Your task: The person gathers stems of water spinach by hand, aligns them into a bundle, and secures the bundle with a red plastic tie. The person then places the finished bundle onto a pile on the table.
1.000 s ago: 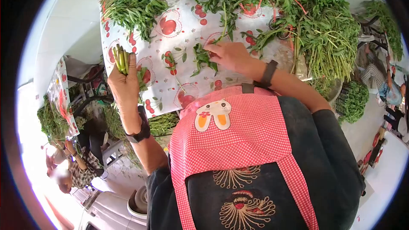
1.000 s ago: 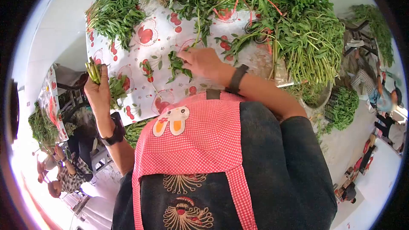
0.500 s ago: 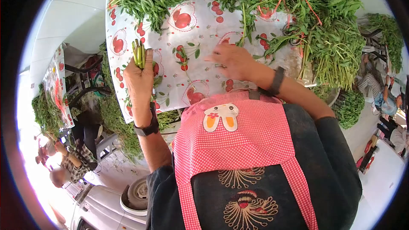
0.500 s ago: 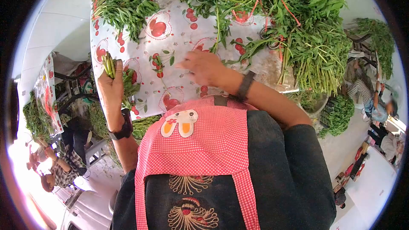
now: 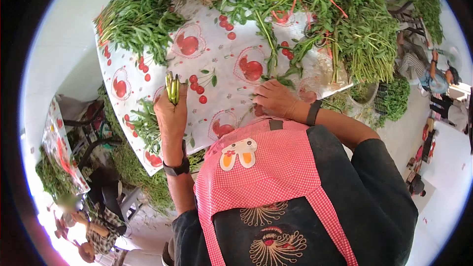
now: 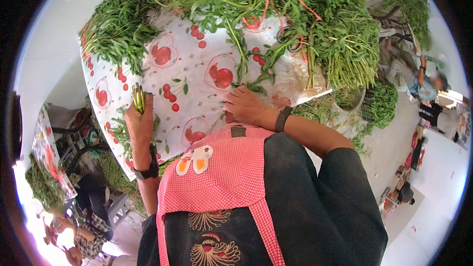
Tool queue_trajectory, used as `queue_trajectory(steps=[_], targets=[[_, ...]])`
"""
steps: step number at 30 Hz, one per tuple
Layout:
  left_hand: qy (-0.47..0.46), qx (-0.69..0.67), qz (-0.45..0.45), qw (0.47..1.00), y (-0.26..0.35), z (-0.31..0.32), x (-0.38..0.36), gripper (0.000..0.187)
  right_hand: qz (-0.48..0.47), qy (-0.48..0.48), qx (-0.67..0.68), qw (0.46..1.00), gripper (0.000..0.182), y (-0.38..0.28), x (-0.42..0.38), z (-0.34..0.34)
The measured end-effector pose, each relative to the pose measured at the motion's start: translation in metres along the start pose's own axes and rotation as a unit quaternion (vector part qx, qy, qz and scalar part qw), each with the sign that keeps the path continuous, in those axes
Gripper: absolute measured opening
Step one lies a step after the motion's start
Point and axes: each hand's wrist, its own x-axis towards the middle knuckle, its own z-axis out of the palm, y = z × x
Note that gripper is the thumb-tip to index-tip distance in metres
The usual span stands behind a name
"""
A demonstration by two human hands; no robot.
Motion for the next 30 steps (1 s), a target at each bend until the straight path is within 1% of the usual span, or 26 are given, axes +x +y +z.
queue_trajectory(steps=[2,3,5,6,8,9,10,11,12,14,15,16,17,18,19,20,22,23,24,26,28,30], targets=[[-0.031,-0.045,-0.033,0.998,0.015,0.003,0.004,0.039,0.073,-0.079,-0.026,0.994,0.015,0.002,-0.019,-0.007],[-0.028,-0.025,-0.026,0.999,0.021,0.006,0.007,0.032,0.081,-0.079,-0.029,0.993,0.015,0.003,-0.026,-0.010],[-0.030,-0.051,-0.009,0.998,0.025,0.018,0.009,0.031,0.113,0.009,0.017,0.993,0.006,0.008,-0.038,-0.018],[-0.029,-0.071,0.001,0.997,0.024,0.024,0.010,0.030,0.119,0.011,0.016,0.993,0.006,0.011,-0.046,-0.024],[-0.053,-0.052,-0.006,0.997,0.012,0.041,0.011,0.032,0.251,0.115,0.011,0.961,0.010,0.020,-0.060,-0.044],[-0.071,-0.035,-0.018,0.997,0.005,0.051,0.014,0.034,0.368,0.131,0.108,0.914,0.011,0.024,-0.065,-0.060],[-0.093,-0.017,-0.034,0.995,0.009,0.057,0.014,0.036,0.477,0.142,0.204,0.843,0.013,0.027,-0.075,-0.072],[-0.139,-0.002,-0.091,0.986,0.012,0.060,0.012,0.040,0.486,0.223,0.256,0.805,0.013,0.034,-0.091,-0.073],[-0.143,0.000,-0.087,0.986,0.005,0.070,0.011,0.040,0.489,0.303,0.305,0.759,0.013,0.045,-0.106,-0.075],[-0.087,0.145,0.021,0.985,-0.018,0.097,0.007,0.040,0.503,0.399,0.374,0.670,0.013,0.055,-0.120,-0.112],[-0.131,0.118,0.010,0.984,-0.017,0.102,0.005,0.039,0.504,0.419,0.364,0.662,0.018,0.066,-0.133,-0.127],[-0.132,0.120,0.011,0.984,-0.018,0.107,0.001,0.039,0.504,0.438,0.356,0.654,0.022,0.078,-0.146,-0.141],[-0.154,0.163,0.014,0.974,-0.019,0.112,-0.005,0.040,0.505,0.438,0.358,0.651,0.022,0.087,-0.155,-0.153],[-0.175,0.207,0.017,0.963,-0.015,0.114,-0.008,0.040,0.510,0.474,0.376,0.611,0.026,0.095,-0.162,-0.164],[-0.171,0.231,0.013,0.958,-0.011,0.115,-0.011,0.041,0.511,0.509,0.393,0.570,0.031,0.100,-0.165,-0.171],[-0.169,0.233,0.014,0.958,-0.009,0.116,-0.010,0.041,0.510,0.509,0.395,0.570,0.031,0.102,-0.166,-0.173],[-0.167,0.224,0.016,0.960,-0.010,0.118,-0.011,0.045,0.564,0.459,0.419,0.544,0.041,0.098,-0.162,-0.174],[-0.164,0.226,0.014,0.960,-0.010,0.119,-0.011,0.045,0.562,0.430,0.397,0.584,0.035,0.093,-0.152,-0.167],[-0.166,0.227,0.011,0.960,-0.009,0.119,-0.011,0.045,0.560,0.429,0.399,0.585,0.035,0.096,-0.141,-0.160],[-0.166,0.231,0.007,0.959,-0.008,0.120,-0.011,0.044,0.516,0.358,0.414,0.658,0.026,0.102,-0.117,-0.145],[-0.163,0.250,0.008,0.954,-0.011,0.121,-0.011,0.042,0.476,0.322,0.407,0.710,0.022,0.120,-0.082,-0.136],[-0.153,0.246,0.019,0.957,-0.017,0.123,-0.013,0.041,0.454,0.318,0.464,0.691,0.022,0.142,-0.046,-0.131]])
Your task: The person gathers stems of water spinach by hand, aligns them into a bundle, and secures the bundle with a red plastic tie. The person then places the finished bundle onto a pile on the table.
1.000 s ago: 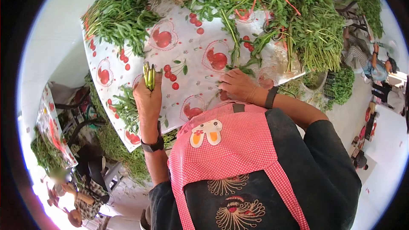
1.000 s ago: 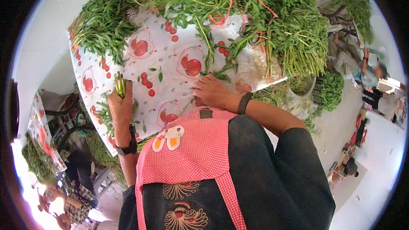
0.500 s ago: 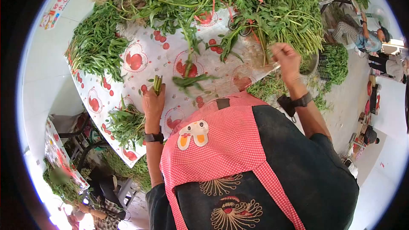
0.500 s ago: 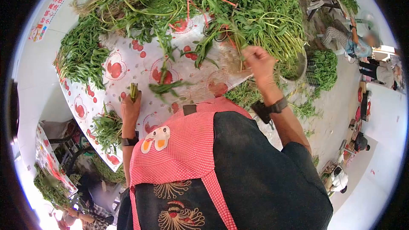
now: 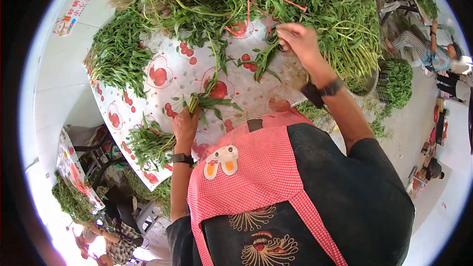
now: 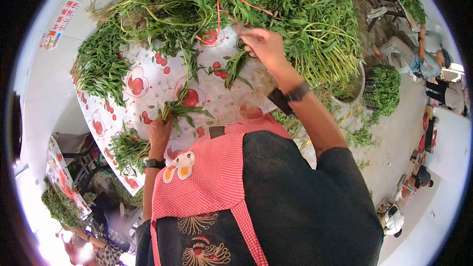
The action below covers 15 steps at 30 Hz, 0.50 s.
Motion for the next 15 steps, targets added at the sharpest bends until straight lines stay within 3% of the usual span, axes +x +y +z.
queue_trajectory(steps=[4,6,11,14,15], targets=[[0.011,-0.002,0.012,1.000,0.003,-0.002,-0.001,0.035,-0.003,-0.006,0.083,0.997,0.023,0.008,0.063,0.033],[0.012,0.002,0.004,1.000,0.005,-0.002,-0.002,0.034,0.034,0.029,0.215,0.976,0.025,0.011,0.084,0.046],[0.020,-0.033,0.003,0.999,0.003,0.000,-0.004,0.032,0.095,0.036,0.234,0.967,0.068,0.009,0.113,0.063],[0.019,-0.033,0.003,0.999,0.005,-0.003,-0.005,0.032,0.046,0.010,0.293,0.955,0.072,0.017,0.126,0.061],[0.019,-0.033,0.003,0.999,0.005,-0.002,-0.005,0.032,0.052,0.027,0.292,0.955,0.058,0.017,0.125,0.063]])
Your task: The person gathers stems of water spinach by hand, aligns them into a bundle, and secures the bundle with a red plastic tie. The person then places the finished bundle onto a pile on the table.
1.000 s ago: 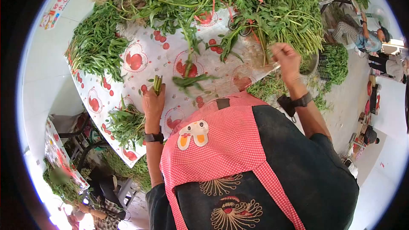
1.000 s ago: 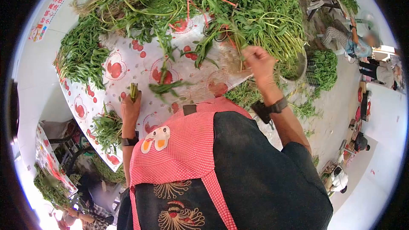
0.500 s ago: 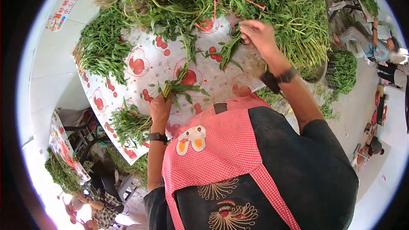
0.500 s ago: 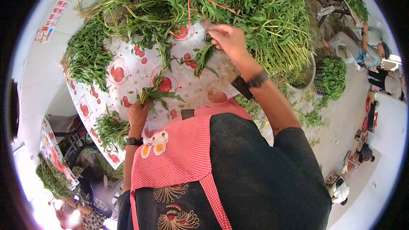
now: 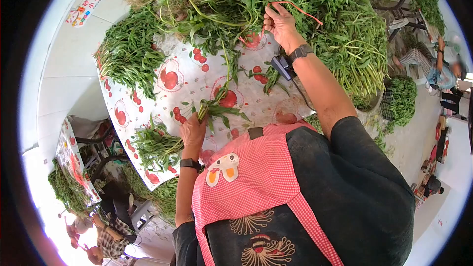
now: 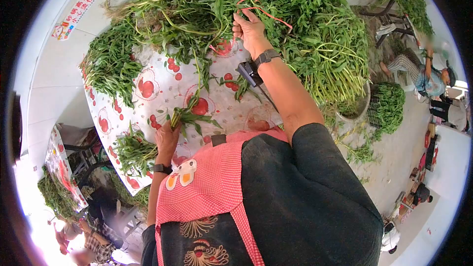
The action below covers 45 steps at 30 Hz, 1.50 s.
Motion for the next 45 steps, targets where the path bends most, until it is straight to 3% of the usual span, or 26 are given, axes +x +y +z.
queue_trajectory(steps=[1,3,6,11,13,14,15,17,18,23,25,28,30,34,36,37,39,40,42,43,45], targets=[[0.002,0.003,0.003,1.000,0.000,0.000,0.000,0.031,0.000,0.000,0.001,1.000,0.058,-0.001,0.001,0.001],[0.005,0.006,0.007,1.000,0.001,0.000,0.002,0.031,-0.003,-0.026,0.033,0.999,0.028,-0.003,0.003,0.002],[-0.003,0.008,0.014,1.000,0.000,-0.001,0.000,0.031,-0.004,-0.041,-0.018,0.999,0.018,-0.002,-0.007,-0.004],[-0.025,-0.027,0.008,0.999,-0.005,-0.001,0.002,0.034,-0.005,-0.063,-0.137,0.989,0.018,0.005,-0.070,-0.018],[-0.011,-0.048,0.000,0.999,-0.003,-0.009,0.002,0.034,-0.049,-0.112,-0.275,0.954,0.018,0.008,-0.094,-0.026],[0.004,-0.069,-0.007,0.998,-0.001,-0.014,0.002,0.035,-0.112,-0.173,-0.263,0.943,0.020,0.010,-0.108,-0.029],[0.000,-0.068,-0.008,0.998,0.006,-0.025,0.001,0.035,-0.109,-0.171,-0.263,0.943,0.020,0.010,-0.121,-0.030],[0.005,-0.127,-0.047,0.991,0.023,-0.047,-0.001,0.034,0.027,-0.255,-0.253,0.933,0.019,0.007,-0.144,-0.029],[0.025,-0.135,-0.027,0.990,0.024,-0.047,-0.001,0.035,0.065,-0.246,-0.246,0.935,0.018,0.001,-0.158,-0.020],[-0.020,-0.248,-0.004,0.968,0.056,-0.069,0.002,0.032,0.128,-0.264,-0.208,0.933,0.020,0.014,-0.178,-0.018],[-0.078,-0.308,-0.002,0.948,0.072,-0.079,0.002,0.030,0.133,-0.265,-0.222,0.929,0.020,0.012,-0.183,-0.011],[-0.080,-0.350,0.043,0.932,0.087,-0.082,0.001,0.026,0.099,-0.263,-0.301,0.911,0.019,0.015,-0.191,-0.002],[-0.090,-0.383,0.077,0.916,0.088,-0.076,0.004,0.025,0.028,-0.327,-0.318,0.889,0.017,0.022,-0.191,-0.004],[-0.091,-0.468,0.093,0.874,0.087,-0.058,0.008,0.024,0.024,-0.368,-0.306,0.878,0.018,0.013,-0.201,0.007],[-0.198,-0.425,0.131,0.874,0.081,-0.054,0.012,0.029,-0.002,-0.387,-0.346,0.855,0.017,0.000,-0.207,0.016],[-0.198,-0.426,0.129,0.873,0.083,-0.057,0.011,0.029,0.000,-0.388,-0.347,0.854,0.017,-0.004,-0.207,0.018],[-0.242,-0.351,0.117,0.897,0.088,-0.065,0.009,0.028,-0.085,-0.402,-0.438,0.800,0.014,-0.011,-0.205,0.022],[-0.243,-0.352,0.115,0.897,0.091,-0.066,0.007,0.028,-0.083,-0.403,-0.438,0.799,0.014,-0.014,-0.205,0.024],[-0.260,-0.344,0.107,0.896,0.096,-0.065,0.003,0.027,-0.185,-0.424,-0.500,0.732,0.016,-0.019,-0.202,0.030],[-0.262,-0.344,0.105,0.895,0.097,-0.063,0.001,0.027,-0.183,-0.424,-0.499,0.733,0.016,-0.021,-0.201,0.034],[-0.320,-0.352,0.084,0.876,0.099,-0.058,-0.002,0.027,-0.268,-0.441,-0.519,0.681,0.014,-0.024,-0.194,0.041]])
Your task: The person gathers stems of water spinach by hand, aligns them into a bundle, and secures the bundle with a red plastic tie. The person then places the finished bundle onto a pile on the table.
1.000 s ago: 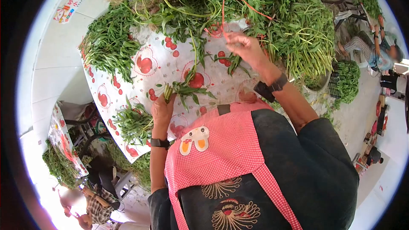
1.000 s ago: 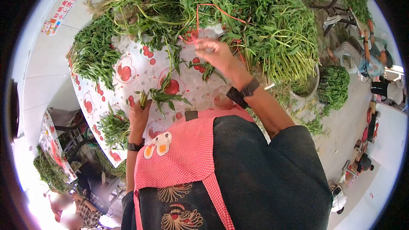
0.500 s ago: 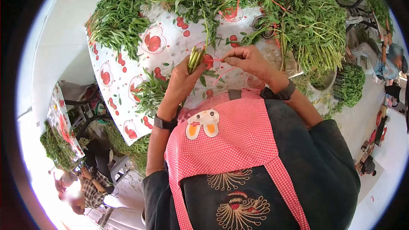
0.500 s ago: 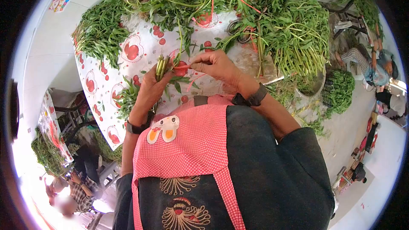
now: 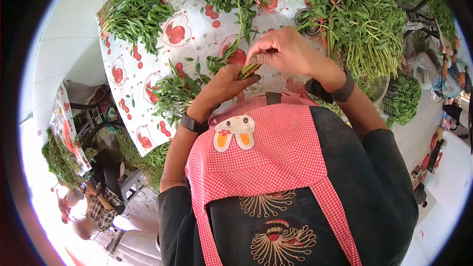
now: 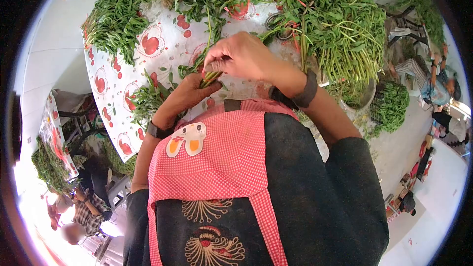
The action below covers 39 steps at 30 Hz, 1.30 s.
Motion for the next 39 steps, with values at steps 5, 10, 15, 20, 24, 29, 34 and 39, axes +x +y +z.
queue_trajectory(steps=[5,10,15,20,24,29,34,39], targets=[[0.073,0.052,0.073,0.993,-0.014,-0.003,0.000,0.030,0.108,0.014,0.018,0.994,0.019,0.024,0.006,-0.007],[0.167,-0.051,0.082,0.981,-0.007,-0.021,-0.007,0.025,0.184,0.028,0.116,0.976,0.018,0.040,-0.023,0.005],[0.141,-0.179,0.011,0.974,0.011,-0.023,-0.008,0.027,0.240,0.018,0.212,0.947,0.017,0.032,-0.025,0.012],[0.077,-0.235,0.023,0.969,0.013,-0.016,0.000,0.034,0.230,0.000,0.224,0.947,0.017,0.031,-0.020,0.019],[0.025,-0.215,0.007,0.976,0.004,-0.020,0.005,0.038,0.220,0.003,0.234,0.947,0.016,0.032,-0.023,0.015],[0.109,-0.225,0.028,0.968,0.015,-0.026,0.002,0.038,0.257,-0.009,0.285,0.924,0.017,0.031,-0.026,0.010],[0.012,-0.219,0.007,0.976,0.013,-0.017,0.001,0.034,0.269,-0.037,0.249,0.930,0.017,0.023,-0.021,0.003],[0.003,-0.181,-0.042,0.983,0.017,-0.008,0.002,0.028,0.117,-0.007,0.157,0.981,0.017,0.028,-0.027,0.007]])
